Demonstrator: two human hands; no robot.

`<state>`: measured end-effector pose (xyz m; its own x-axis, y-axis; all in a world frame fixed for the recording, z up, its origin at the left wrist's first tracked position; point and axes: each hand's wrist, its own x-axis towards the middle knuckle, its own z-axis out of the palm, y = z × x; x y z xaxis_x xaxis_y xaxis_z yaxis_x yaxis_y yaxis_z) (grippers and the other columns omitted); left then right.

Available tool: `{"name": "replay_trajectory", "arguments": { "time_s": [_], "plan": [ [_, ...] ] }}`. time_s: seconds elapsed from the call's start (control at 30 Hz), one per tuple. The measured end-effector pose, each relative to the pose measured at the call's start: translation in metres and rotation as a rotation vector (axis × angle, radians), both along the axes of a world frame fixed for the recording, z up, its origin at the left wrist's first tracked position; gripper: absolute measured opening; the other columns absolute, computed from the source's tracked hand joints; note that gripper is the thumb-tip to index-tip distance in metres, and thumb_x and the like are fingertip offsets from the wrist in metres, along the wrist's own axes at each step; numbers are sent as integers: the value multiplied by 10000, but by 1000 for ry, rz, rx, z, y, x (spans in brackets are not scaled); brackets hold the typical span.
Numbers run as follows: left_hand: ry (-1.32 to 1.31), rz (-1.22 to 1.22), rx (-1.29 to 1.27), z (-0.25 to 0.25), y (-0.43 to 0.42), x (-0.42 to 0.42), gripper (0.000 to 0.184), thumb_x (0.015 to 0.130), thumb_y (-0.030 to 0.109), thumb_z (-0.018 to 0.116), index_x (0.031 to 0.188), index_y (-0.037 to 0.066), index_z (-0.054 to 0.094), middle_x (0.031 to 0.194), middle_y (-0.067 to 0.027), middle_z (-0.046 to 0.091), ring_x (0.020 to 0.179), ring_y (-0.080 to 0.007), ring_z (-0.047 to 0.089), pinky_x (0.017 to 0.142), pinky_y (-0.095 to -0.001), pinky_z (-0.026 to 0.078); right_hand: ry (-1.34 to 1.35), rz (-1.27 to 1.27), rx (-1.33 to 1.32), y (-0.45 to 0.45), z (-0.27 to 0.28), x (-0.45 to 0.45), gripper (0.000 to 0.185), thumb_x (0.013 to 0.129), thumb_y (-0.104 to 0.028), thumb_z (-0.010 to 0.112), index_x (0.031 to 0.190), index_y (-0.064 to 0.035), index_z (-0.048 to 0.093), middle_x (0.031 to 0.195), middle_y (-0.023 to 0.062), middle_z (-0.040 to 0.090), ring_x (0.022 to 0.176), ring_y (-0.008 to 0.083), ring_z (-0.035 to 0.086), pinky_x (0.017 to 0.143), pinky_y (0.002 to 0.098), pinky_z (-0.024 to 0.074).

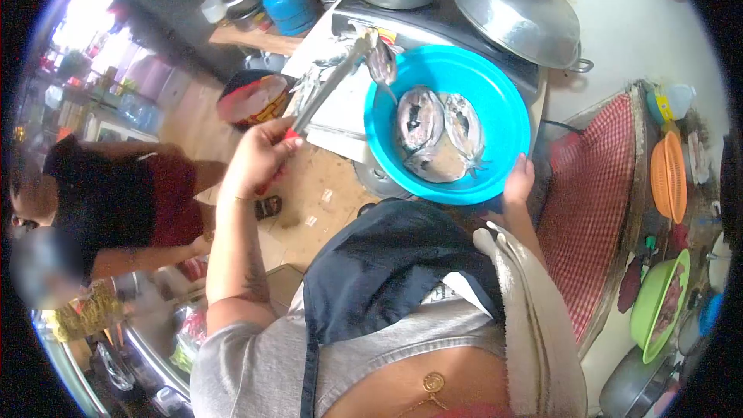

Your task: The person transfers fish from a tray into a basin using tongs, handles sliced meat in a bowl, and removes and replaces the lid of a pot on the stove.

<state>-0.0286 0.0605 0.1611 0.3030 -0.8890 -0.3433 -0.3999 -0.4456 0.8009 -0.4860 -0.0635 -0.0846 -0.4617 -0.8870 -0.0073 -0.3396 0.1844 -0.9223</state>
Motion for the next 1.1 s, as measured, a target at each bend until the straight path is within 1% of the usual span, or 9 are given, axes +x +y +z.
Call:
{"name": "replay_trajectory", "arguments": {
  "time_s": [0.1,0.2,0.23,0.37,0.57,0.7,0.9,1.0,1.1],
  "plan": [
    [-373,-94,-142,-10,-1,48,468,834,146,723,1262,7,594,873,-134,707,728,-234,661,691,-371,511,66,-34,-108,-4,-12,-2,389,1024,-305,472,938,54,595,834,71,598,772,161,521,759,342,435],
    [-716,-178,-253,-18,-3,77,510,783,138,739,1250,-1,589,1001,-227,688,885,-358,676,787,-434,505,85,-34,-111,-10,-26,-11,386,1027,-308,465,942,42,603,838,60,601,781,154,531,766,335,439],
    [-856,-240,-229,-11,-4,73,331,825,133,659,1128,-1,648,981,-209,692,885,-382,660,767,-446,519,53,-18,-114,-9,-27,-11,384,1029,-308,463,933,36,604,836,56,600,777,150,528,760,332,438],
    [-1251,-385,-23,-65,-11,86,183,907,114,484,939,69,658,860,-162,686,809,-309,686,699,-438,556,4,-7,-114,-13,-37,-20,379,1033,-307,458,892,15,601,812,32,588,749,132,511,727,322,431],
    [-1051,-587,133,-144,-10,86,206,798,149,660,981,53,664,963,-188,681,881,-335,687,755,-436,558,1,-28,-147,-17,-52,-29,380,1033,-312,464,824,-12,565,734,-9,516,685,113,451,661,308,400],
    [-959,-507,3,-105,-10,74,247,734,195,739,923,50,674,946,-180,680,871,-350,673,775,-446,541,-34,-28,-115,-10,-32,-19,384,1029,-306,471,786,-16,533,725,-15,477,680,110,425,642,308,382],
    [-936,-587,85,-123,-28,91,158,742,145,678,870,54,685,885,-181,691,861,-343,676,769,-452,538,178,39,-95,-14,-34,-27,385,1027,-301,456,906,23,623,864,76,611,775,156,538,722,344,437],
    [-876,-558,65,-147,-46,84,144,748,148,669,853,55,701,888,-189,696,869,-348,680,782,-455,540,164,-18,102,2,29,12,445,1028,-346,434,980,43,643,933,128,646,848,204,593,777,373,453],
    [-796,-485,86,-176,-69,73,198,772,185,688,935,74,696,915,-188,695,899,-357,672,805,-458,532,-176,-14,-31,0,15,12,505,1025,-389,414,998,69,625,938,146,645,870,242,606,795,393,455]
  ]
}}
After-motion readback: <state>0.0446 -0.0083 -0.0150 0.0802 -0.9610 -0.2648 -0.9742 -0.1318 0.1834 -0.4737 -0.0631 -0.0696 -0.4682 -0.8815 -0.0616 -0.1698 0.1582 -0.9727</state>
